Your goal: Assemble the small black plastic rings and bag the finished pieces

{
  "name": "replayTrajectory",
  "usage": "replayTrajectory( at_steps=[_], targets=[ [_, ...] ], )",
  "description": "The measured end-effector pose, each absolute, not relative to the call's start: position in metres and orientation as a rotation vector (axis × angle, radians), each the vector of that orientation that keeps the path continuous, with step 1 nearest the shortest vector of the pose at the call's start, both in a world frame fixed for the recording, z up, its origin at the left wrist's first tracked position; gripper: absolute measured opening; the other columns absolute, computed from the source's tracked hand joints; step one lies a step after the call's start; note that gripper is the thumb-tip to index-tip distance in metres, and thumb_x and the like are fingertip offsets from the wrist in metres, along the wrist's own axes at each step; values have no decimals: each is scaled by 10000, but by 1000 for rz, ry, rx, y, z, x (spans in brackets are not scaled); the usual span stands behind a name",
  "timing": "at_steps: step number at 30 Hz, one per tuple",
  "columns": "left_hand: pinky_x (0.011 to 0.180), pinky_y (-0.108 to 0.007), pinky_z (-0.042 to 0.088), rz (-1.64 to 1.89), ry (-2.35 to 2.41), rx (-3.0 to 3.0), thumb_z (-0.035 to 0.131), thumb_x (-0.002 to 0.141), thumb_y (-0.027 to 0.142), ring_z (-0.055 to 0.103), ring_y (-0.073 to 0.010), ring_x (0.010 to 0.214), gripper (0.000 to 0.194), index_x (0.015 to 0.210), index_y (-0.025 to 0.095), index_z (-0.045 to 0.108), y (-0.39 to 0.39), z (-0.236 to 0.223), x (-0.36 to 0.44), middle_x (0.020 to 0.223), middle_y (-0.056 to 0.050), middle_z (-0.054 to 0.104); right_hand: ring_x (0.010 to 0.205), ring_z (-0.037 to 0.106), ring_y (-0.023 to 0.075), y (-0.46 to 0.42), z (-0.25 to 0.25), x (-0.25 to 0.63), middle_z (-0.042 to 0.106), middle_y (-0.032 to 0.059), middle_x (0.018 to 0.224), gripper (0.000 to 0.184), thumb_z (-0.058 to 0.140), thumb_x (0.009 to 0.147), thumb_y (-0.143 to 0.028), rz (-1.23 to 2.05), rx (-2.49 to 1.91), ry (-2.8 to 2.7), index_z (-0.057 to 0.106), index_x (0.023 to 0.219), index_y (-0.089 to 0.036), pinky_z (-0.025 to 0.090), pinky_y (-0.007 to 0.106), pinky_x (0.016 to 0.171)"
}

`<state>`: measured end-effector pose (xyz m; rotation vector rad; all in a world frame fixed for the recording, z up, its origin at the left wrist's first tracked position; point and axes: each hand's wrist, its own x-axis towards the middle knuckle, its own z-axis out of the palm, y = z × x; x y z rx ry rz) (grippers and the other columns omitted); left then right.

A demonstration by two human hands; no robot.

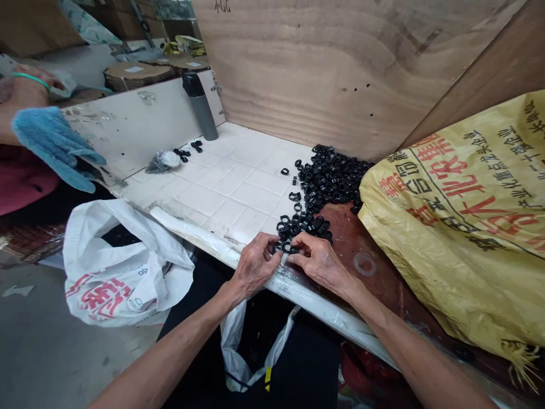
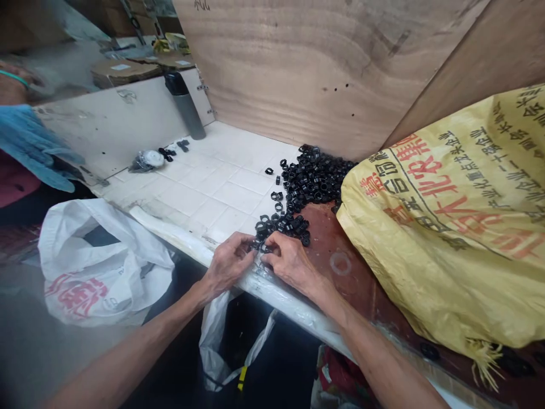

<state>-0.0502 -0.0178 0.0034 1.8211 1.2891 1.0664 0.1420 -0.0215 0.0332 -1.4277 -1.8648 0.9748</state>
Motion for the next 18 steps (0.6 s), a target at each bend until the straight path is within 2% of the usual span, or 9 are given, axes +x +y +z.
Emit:
replayTrajectory(
  at_steps=[3, 6, 8, 12, 15, 18],
  targets=[
    [797, -312, 562, 1094, 1075, 1343, 663, 831, 266, 675, -174, 871, 264, 1078, 174, 650, -15, 11, -46, 994, -58, 676, 597, 574, 132, -14, 24, 142, 625, -33, 681, 162, 680, 807, -259, 1122, -1340, -1691, 678, 957, -197, 436, 235, 553],
    [859, -343, 563, 1050, 939, 1088, 702, 825, 299, 693, -182, 876, 285, 1065, 158, 639, -13, 17, -40, 931, -57, 706, 697, 646, 161, -12, 17, 145, 697, 13, 810, 234, 645, 837, -273, 1186, -1238, -1517, 682, 1053, -191, 512, 267, 646],
    [866, -332, 558, 1034, 922, 1070, 724, 813, 299, 687, -181, 893, 284, 1045, 160, 640, -13, 17, -37, 951, -57, 703, 708, 648, 159, -14, 16, 146, 705, 25, 853, 225, 656, 829, -262, 1155, -1236, -1491, 691, 1039, -188, 522, 269, 657],
    [855, -278, 534, 1032, 915, 1130, 727, 814, 276, 655, -163, 929, 256, 1034, 169, 647, -14, 14, -35, 1016, -50, 667, 691, 633, 152, -19, 22, 146, 684, 9, 808, 178, 666, 828, -235, 1035, -1245, -1535, 672, 1001, -193, 518, 257, 643],
    [832, -261, 527, 1059, 905, 1157, 718, 824, 272, 638, -151, 911, 249, 1041, 172, 651, -15, 13, -36, 1028, -48, 640, 772, 646, 175, -20, 27, 147, 692, 31, 860, 109, 644, 856, -210, 907, -1239, -1632, 697, 951, -201, 526, 292, 727],
    [834, -279, 532, 1077, 918, 1189, 713, 827, 279, 635, -161, 911, 246, 1042, 172, 657, -16, 14, -37, 1034, -57, 632, 886, 657, 197, -19, 28, 147, 699, 54, 969, 146, 621, 880, -189, 855, -1186, -1677, 724, 980, -213, 529, 326, 823]
  ],
)
